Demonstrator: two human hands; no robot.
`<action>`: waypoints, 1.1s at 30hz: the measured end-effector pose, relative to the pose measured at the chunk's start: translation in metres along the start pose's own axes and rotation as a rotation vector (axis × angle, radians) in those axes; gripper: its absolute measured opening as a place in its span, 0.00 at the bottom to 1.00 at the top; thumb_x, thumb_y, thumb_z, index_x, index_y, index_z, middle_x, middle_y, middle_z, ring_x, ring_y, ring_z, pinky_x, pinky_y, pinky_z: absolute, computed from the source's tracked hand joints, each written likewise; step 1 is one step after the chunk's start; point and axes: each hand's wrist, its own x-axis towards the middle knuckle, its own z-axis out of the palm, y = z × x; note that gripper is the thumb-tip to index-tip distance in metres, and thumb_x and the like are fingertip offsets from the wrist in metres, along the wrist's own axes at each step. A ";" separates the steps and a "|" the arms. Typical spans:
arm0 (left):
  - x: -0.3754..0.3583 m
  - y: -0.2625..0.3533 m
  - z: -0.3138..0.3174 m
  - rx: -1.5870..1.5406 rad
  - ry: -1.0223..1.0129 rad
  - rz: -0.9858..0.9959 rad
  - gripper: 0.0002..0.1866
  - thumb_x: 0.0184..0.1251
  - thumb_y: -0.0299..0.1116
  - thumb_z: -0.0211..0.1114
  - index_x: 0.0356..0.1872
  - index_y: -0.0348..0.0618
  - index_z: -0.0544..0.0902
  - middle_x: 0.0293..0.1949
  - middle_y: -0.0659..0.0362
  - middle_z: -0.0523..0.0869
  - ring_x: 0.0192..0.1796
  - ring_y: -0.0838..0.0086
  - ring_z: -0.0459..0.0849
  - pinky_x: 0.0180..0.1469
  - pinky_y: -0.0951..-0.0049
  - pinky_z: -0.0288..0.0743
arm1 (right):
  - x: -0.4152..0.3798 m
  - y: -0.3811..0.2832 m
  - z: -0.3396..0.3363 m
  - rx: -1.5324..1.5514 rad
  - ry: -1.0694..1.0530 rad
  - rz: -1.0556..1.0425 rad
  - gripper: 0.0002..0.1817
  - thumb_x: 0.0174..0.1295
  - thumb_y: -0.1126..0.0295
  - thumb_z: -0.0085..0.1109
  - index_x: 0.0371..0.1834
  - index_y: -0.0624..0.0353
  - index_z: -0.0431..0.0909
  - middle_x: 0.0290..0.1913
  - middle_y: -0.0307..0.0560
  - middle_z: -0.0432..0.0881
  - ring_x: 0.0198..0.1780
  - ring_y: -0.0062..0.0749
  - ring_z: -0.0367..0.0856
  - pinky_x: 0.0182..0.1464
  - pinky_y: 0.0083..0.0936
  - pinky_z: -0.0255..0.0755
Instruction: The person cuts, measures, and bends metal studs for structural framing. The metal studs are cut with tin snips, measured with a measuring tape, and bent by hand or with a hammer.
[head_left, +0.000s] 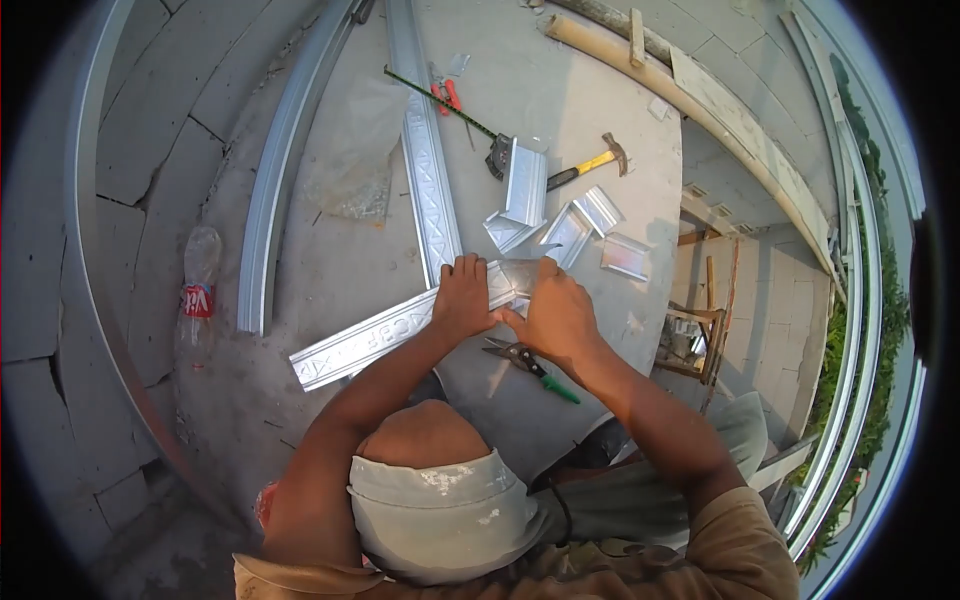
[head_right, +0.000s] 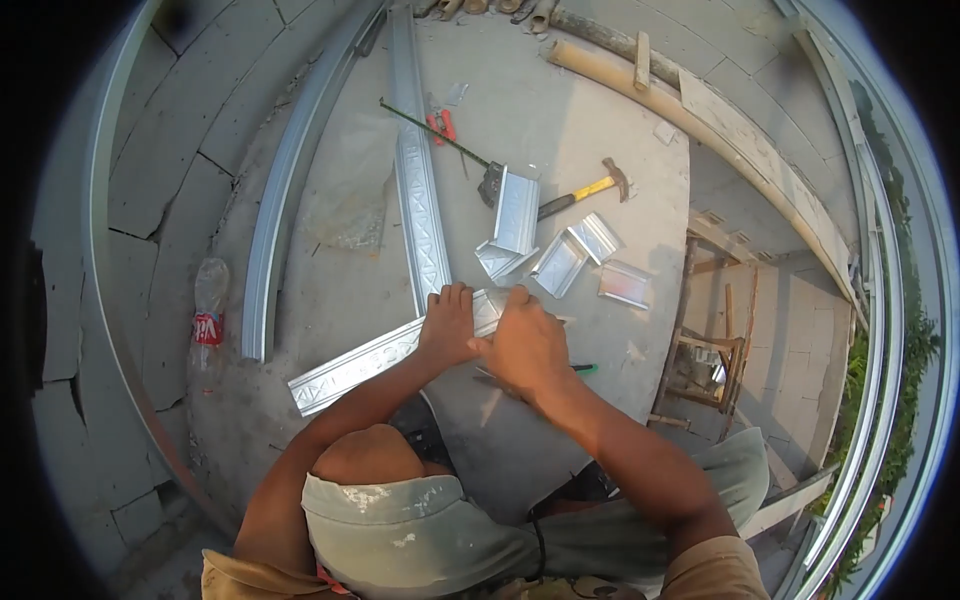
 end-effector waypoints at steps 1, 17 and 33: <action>0.005 -0.005 -0.006 -0.085 0.032 -0.005 0.46 0.51 0.63 0.70 0.59 0.31 0.71 0.52 0.50 0.72 0.56 0.60 0.69 0.56 0.59 0.64 | 0.011 0.018 -0.019 0.051 -0.167 -0.095 0.44 0.44 0.52 0.81 0.56 0.73 0.68 0.49 0.71 0.81 0.47 0.62 0.84 0.51 0.43 0.79; -0.052 -0.048 -0.030 -0.100 0.032 -0.132 0.40 0.42 0.56 0.75 0.55 0.40 0.77 0.54 0.48 0.73 0.59 0.56 0.72 0.57 0.57 0.67 | 0.099 0.137 0.044 0.618 -0.174 -0.875 0.69 0.33 0.56 0.87 0.79 0.58 0.50 0.77 0.62 0.56 0.81 0.51 0.50 0.78 0.41 0.46; -0.044 -0.049 -0.035 -0.182 0.030 -0.138 0.39 0.39 0.52 0.77 0.54 0.41 0.78 0.48 0.51 0.75 0.53 0.56 0.74 0.54 0.57 0.65 | 0.101 0.095 0.071 0.855 0.126 -0.844 0.30 0.42 0.70 0.65 0.52 0.66 0.71 0.43 0.53 0.79 0.38 0.39 0.81 0.44 0.30 0.75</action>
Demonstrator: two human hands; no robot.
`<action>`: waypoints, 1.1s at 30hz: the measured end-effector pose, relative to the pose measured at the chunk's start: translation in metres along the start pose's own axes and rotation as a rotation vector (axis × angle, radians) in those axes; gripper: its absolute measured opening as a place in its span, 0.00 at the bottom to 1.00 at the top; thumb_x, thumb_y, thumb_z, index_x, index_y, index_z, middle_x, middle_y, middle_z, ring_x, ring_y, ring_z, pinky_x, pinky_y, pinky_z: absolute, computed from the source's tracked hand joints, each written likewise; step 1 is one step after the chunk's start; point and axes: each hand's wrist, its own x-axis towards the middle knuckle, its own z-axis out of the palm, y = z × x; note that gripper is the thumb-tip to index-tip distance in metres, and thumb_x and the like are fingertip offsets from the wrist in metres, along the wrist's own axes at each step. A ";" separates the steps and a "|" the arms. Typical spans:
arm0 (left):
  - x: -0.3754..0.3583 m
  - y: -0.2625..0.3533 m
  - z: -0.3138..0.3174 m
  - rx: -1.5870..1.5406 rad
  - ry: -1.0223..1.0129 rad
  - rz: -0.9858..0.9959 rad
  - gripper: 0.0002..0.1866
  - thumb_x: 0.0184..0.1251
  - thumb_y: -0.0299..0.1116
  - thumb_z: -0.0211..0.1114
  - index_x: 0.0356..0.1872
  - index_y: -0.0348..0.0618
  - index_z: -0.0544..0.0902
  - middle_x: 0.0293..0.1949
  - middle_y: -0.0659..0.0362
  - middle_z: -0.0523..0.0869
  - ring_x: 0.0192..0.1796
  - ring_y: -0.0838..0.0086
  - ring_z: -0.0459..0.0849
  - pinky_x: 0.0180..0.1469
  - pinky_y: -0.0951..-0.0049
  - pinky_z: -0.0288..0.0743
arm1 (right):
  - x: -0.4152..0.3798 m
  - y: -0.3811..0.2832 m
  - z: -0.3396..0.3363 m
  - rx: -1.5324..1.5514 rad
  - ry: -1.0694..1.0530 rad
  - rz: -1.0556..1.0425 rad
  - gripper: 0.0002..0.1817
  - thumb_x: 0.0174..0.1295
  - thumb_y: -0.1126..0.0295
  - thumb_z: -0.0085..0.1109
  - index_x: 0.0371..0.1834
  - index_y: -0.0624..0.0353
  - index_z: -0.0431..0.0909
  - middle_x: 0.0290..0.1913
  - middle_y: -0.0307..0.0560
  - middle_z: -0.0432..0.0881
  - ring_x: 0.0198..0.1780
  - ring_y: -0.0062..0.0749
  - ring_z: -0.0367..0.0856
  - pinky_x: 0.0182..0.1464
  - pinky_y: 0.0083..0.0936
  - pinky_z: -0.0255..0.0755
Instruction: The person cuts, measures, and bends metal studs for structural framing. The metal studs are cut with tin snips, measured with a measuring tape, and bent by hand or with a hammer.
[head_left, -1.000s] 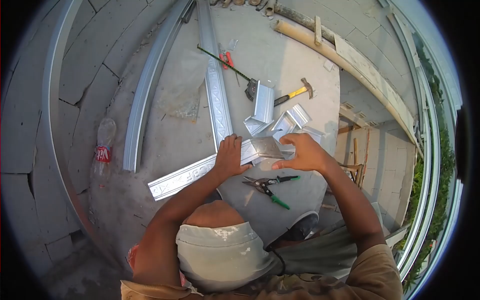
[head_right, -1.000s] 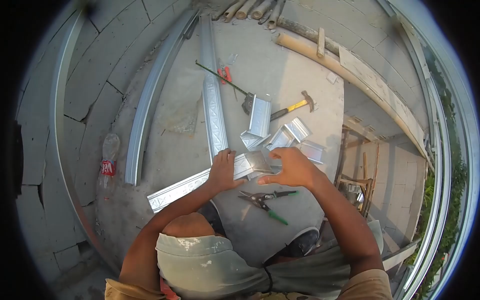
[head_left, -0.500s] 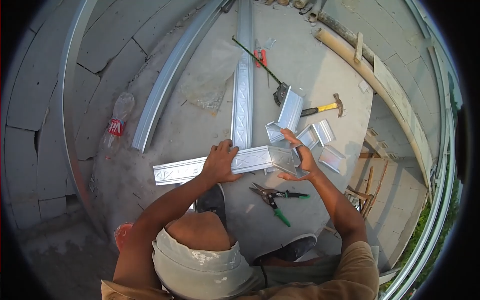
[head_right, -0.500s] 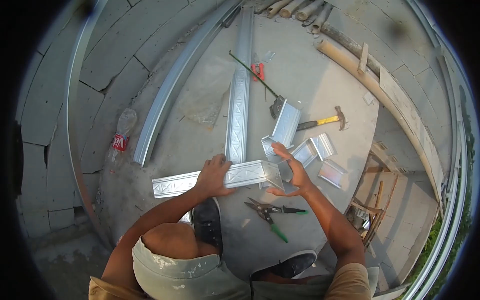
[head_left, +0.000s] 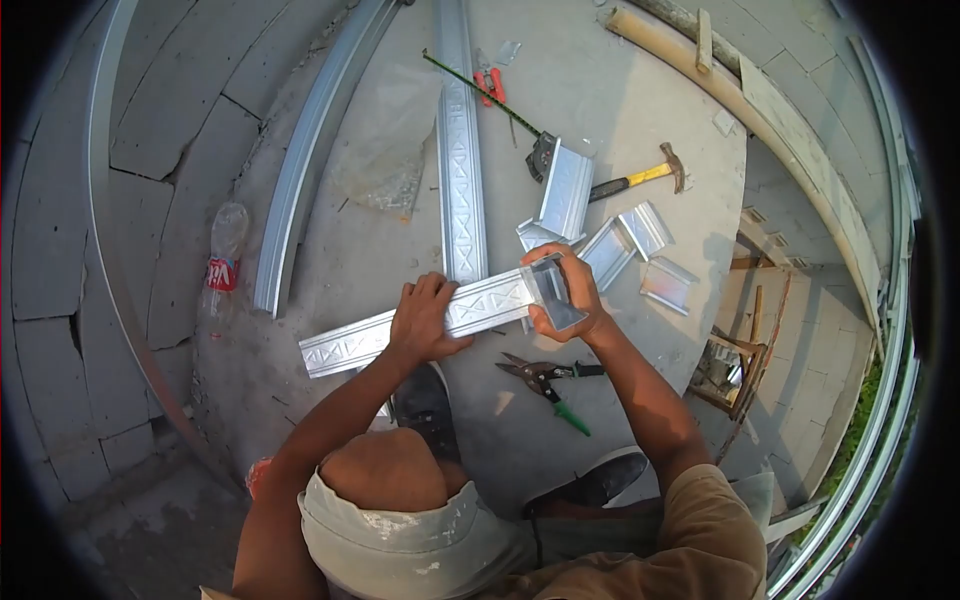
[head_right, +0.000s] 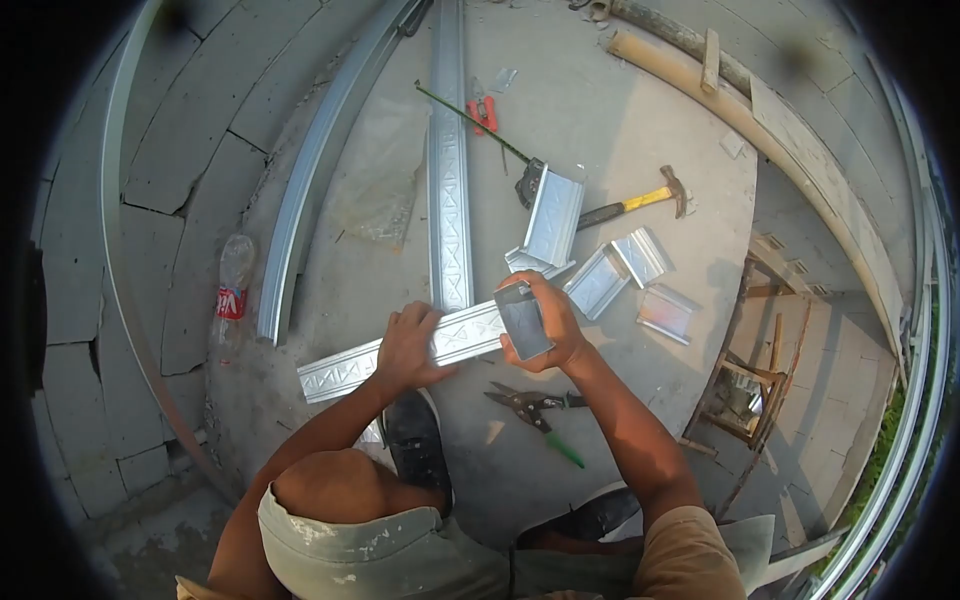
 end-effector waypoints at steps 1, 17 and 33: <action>0.002 0.001 -0.003 -0.007 -0.035 -0.027 0.39 0.39 0.51 0.77 0.54 0.41 0.78 0.49 0.51 0.75 0.53 0.56 0.75 0.55 0.57 0.65 | -0.006 0.022 -0.006 0.088 0.033 -0.007 0.32 0.43 0.69 0.65 0.55 0.65 0.69 0.46 0.52 0.79 0.43 0.36 0.80 0.48 0.29 0.74; -0.007 -0.013 0.042 -0.028 0.093 0.044 0.37 0.36 0.49 0.81 0.50 0.43 0.78 0.47 0.53 0.75 0.50 0.56 0.76 0.54 0.57 0.66 | -0.013 -0.026 0.059 -0.654 -0.199 -0.089 0.46 0.22 0.64 0.79 0.53 0.61 0.69 0.49 0.53 0.71 0.55 0.48 0.69 0.62 0.38 0.60; 0.002 0.012 0.006 -0.083 0.053 -0.022 0.43 0.32 0.52 0.80 0.53 0.39 0.79 0.49 0.48 0.76 0.51 0.52 0.76 0.56 0.54 0.68 | -0.012 0.025 0.015 0.070 0.065 -0.044 0.49 0.38 0.64 0.77 0.66 0.67 0.61 0.59 0.58 0.72 0.62 0.50 0.73 0.64 0.38 0.65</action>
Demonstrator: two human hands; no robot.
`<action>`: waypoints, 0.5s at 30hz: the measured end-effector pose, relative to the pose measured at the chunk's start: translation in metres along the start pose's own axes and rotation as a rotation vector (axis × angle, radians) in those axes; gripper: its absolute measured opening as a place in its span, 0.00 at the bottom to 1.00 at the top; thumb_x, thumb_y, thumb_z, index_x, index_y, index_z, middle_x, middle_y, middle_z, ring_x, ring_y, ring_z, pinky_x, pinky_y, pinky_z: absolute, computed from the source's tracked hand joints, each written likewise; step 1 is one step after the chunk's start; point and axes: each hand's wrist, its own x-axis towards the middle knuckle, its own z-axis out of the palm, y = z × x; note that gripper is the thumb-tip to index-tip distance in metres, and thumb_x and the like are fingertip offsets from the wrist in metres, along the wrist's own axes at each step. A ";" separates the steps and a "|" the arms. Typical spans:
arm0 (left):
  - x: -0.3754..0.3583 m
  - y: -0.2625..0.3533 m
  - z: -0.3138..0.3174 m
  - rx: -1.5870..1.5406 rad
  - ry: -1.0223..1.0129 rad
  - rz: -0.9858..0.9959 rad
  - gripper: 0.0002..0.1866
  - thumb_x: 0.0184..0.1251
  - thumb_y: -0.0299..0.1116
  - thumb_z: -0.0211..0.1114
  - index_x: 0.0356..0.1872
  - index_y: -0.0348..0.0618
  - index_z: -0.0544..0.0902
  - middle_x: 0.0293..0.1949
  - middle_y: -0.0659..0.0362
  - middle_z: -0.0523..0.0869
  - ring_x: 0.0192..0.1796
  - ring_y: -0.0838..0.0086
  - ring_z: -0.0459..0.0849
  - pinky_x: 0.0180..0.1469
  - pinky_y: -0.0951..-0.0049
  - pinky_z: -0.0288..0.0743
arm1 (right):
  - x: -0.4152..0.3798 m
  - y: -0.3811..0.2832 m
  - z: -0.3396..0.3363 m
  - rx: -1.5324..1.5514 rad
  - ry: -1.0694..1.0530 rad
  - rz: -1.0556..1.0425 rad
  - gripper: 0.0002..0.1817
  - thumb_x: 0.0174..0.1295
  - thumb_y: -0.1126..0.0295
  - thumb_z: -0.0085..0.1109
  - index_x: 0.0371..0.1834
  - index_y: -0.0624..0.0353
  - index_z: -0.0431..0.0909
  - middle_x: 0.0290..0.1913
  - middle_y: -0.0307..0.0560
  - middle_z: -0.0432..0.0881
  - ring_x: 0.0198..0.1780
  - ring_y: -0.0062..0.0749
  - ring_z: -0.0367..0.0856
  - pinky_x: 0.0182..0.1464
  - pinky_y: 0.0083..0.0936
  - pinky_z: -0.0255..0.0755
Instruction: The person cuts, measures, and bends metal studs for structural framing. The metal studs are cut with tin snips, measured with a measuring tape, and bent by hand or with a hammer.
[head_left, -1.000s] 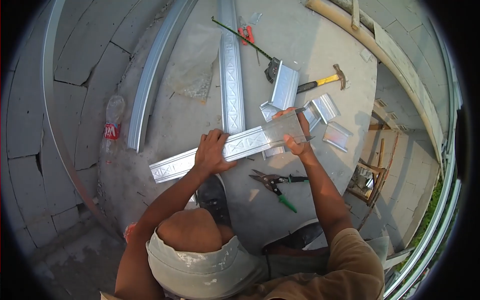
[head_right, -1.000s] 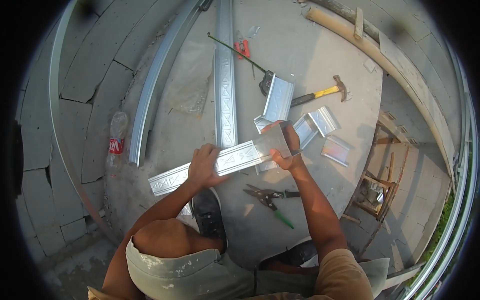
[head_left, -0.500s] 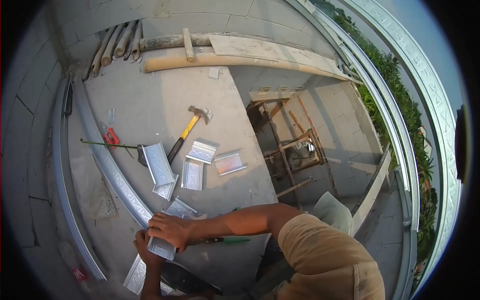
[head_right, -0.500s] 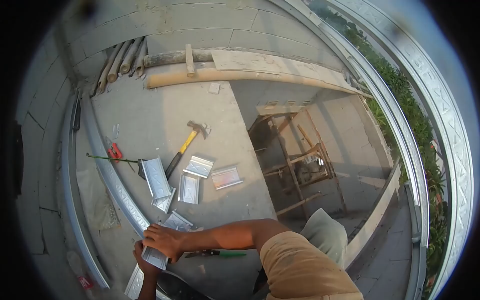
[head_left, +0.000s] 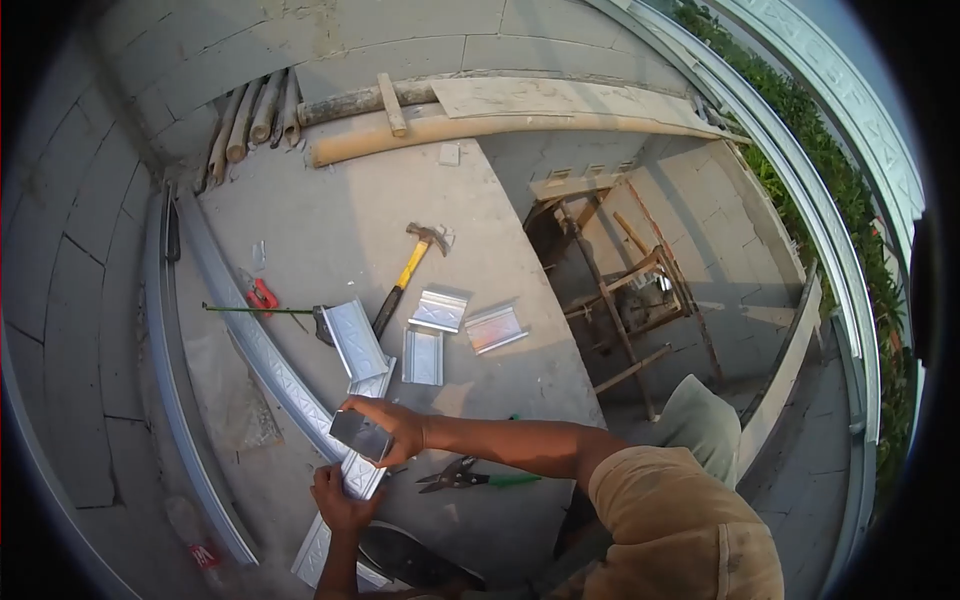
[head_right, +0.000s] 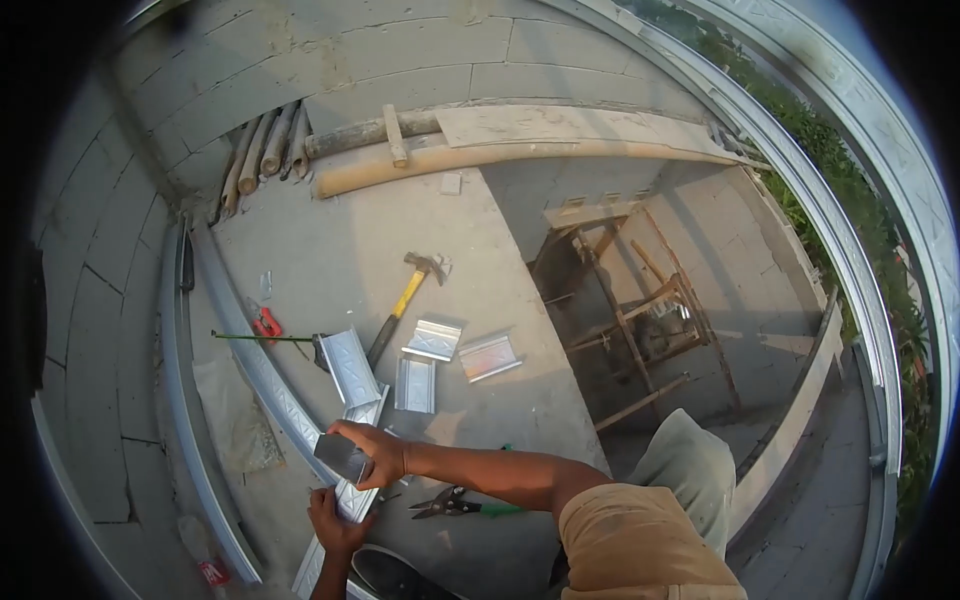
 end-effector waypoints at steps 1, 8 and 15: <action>-0.002 -0.010 0.007 0.001 -0.008 0.017 0.43 0.32 0.52 0.80 0.53 0.39 0.79 0.49 0.48 0.76 0.51 0.52 0.76 0.56 0.54 0.68 | 0.009 -0.022 0.005 -0.126 -0.014 -0.111 0.48 0.31 0.61 0.77 0.60 0.65 0.65 0.53 0.56 0.72 0.57 0.51 0.74 0.58 0.39 0.68; -0.011 -0.036 0.036 -0.047 0.111 -0.011 0.38 0.34 0.48 0.81 0.51 0.43 0.79 0.46 0.53 0.77 0.51 0.55 0.77 0.50 0.55 0.67 | -0.006 -0.043 0.056 -0.708 -0.349 -0.059 0.46 0.27 0.63 0.77 0.57 0.60 0.68 0.51 0.52 0.70 0.58 0.50 0.69 0.64 0.39 0.63; -0.009 -0.004 0.011 0.110 0.063 -0.002 0.43 0.29 0.49 0.81 0.53 0.37 0.78 0.52 0.47 0.75 0.53 0.48 0.75 0.57 0.52 0.69 | -0.004 -0.010 -0.033 0.104 -0.057 0.069 0.40 0.39 0.65 0.70 0.59 0.66 0.67 0.51 0.59 0.76 0.53 0.48 0.79 0.54 0.39 0.73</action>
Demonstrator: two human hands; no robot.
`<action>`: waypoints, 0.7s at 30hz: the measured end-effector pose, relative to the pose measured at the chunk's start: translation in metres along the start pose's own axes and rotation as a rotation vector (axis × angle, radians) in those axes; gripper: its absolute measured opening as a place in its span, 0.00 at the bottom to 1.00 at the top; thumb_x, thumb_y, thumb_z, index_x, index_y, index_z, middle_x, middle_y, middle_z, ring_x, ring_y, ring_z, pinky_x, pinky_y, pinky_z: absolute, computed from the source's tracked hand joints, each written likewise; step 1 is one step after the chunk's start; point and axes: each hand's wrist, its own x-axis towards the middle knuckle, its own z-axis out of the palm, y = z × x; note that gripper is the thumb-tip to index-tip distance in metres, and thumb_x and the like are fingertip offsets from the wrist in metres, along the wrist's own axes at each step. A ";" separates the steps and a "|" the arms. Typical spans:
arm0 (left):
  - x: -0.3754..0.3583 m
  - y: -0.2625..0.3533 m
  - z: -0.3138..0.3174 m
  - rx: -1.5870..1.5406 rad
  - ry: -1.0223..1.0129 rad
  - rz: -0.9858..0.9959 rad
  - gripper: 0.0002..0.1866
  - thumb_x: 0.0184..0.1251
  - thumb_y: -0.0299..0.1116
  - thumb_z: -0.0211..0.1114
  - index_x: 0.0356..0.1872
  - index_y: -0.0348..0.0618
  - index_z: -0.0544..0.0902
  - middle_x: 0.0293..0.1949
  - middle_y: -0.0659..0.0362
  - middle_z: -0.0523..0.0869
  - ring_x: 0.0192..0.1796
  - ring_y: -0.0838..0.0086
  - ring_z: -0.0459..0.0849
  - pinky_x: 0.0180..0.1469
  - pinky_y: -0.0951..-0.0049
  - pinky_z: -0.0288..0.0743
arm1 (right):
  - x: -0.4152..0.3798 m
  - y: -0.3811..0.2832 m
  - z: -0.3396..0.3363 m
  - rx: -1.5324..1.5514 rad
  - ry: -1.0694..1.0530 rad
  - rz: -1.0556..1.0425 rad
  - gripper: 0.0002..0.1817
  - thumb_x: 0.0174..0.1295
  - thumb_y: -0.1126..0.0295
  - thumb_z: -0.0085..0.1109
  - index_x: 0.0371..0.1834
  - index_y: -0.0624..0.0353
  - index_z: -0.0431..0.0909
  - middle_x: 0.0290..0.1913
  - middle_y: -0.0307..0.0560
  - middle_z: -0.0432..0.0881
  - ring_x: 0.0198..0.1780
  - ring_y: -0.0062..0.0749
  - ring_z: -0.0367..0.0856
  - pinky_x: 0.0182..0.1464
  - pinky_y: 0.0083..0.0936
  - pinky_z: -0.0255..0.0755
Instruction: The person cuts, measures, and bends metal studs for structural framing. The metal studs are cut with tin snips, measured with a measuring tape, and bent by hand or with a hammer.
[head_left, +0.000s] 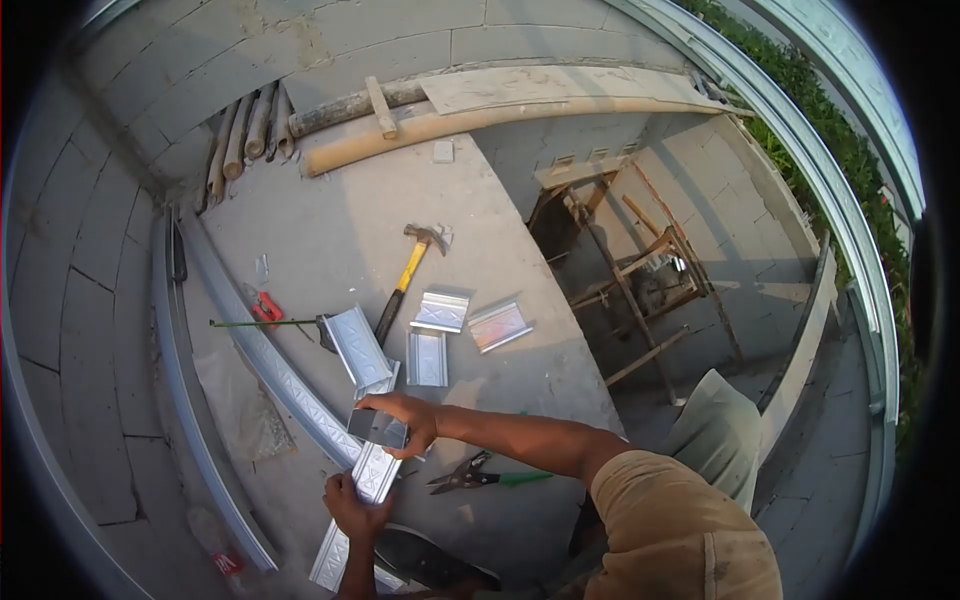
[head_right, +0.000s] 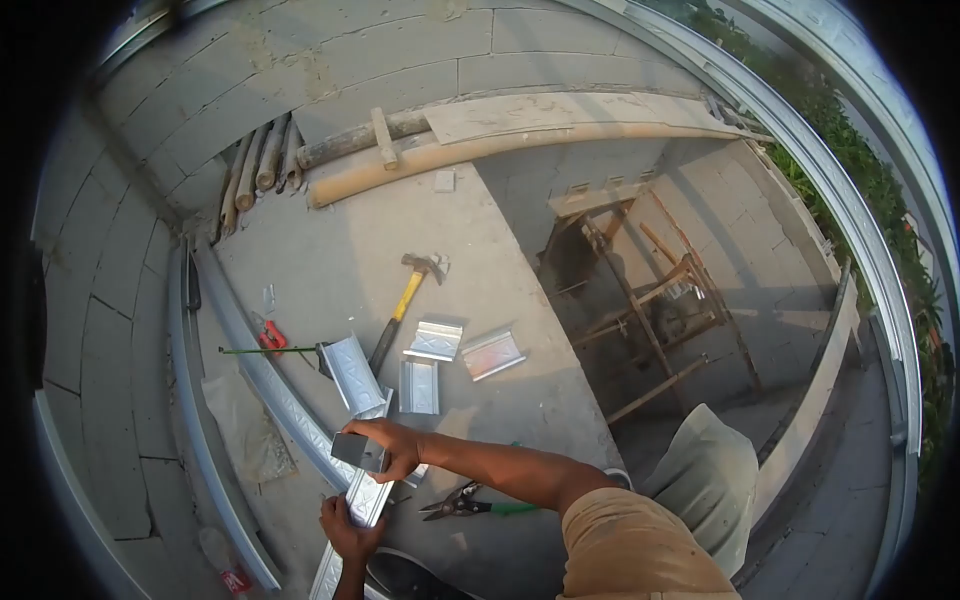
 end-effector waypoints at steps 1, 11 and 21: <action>0.003 0.010 -0.005 0.014 -0.050 -0.067 0.43 0.29 0.49 0.81 0.52 0.36 0.78 0.51 0.46 0.75 0.53 0.48 0.75 0.57 0.51 0.69 | -0.010 0.023 -0.006 0.141 0.047 0.123 0.40 0.42 0.68 0.67 0.62 0.68 0.65 0.54 0.60 0.75 0.57 0.42 0.78 0.58 0.35 0.71; -0.003 -0.026 0.031 -0.552 0.056 0.058 0.40 0.37 0.50 0.80 0.53 0.40 0.77 0.47 0.51 0.77 0.49 0.54 0.77 0.54 0.55 0.69 | 0.013 -0.039 0.069 -0.578 -0.154 -0.055 0.44 0.29 0.64 0.74 0.57 0.61 0.67 0.49 0.56 0.71 0.51 0.53 0.73 0.58 0.39 0.67; 0.000 0.003 0.003 0.055 -0.017 0.006 0.45 0.34 0.51 0.81 0.56 0.35 0.77 0.52 0.48 0.77 0.53 0.50 0.76 0.57 0.53 0.69 | -0.009 0.034 0.004 0.010 0.168 0.068 0.44 0.41 0.64 0.71 0.65 0.68 0.64 0.57 0.58 0.76 0.58 0.47 0.78 0.60 0.35 0.71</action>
